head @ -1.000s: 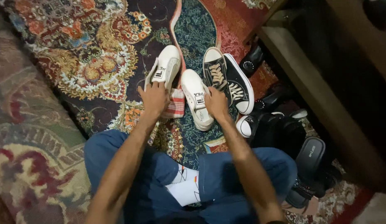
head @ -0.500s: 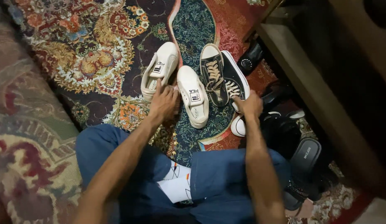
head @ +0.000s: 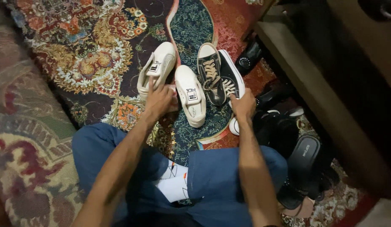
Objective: The person sits on a rug and cleans a pair of black canvas sneakers using a cloth. They wipe the shoes thoroughly, adjust the laces, and place one shoe on a wooden shoe rack before continuing to clean the other.
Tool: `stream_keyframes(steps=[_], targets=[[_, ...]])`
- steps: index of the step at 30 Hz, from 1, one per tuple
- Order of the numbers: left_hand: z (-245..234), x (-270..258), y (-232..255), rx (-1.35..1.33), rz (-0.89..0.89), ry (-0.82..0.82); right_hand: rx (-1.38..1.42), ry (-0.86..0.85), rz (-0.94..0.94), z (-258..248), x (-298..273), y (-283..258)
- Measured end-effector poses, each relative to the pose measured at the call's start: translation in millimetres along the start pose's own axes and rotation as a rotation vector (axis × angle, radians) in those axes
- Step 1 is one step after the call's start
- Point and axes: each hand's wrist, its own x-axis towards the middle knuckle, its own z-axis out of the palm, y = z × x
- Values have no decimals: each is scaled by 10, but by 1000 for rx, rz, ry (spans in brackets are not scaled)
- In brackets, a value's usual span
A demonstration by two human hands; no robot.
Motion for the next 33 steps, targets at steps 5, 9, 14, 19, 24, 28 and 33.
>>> stream_keyframes(steps=[5,9,14,19,24,28,33], targets=[[289,139,80,-68,-86,4,30,71,-94,130,-21,22],[193,500,301,-169,-104,-15,78,154,-241,182,-73,-14],[319,731,494,-218,-70,43,144,217,-268,212,-154,-133],[216,795,655,-310,-194,-170,184,263,-183,269,-106,-186],[383,751,598,-489,-387,-309,263,347,-182,-98,-223,-487],[80,836,516,-563,-517,-328,237,414,-279,-221,-243,-569],[-131,913,346,-815,-539,-249,423,528,-316,-601,-393,-814]])
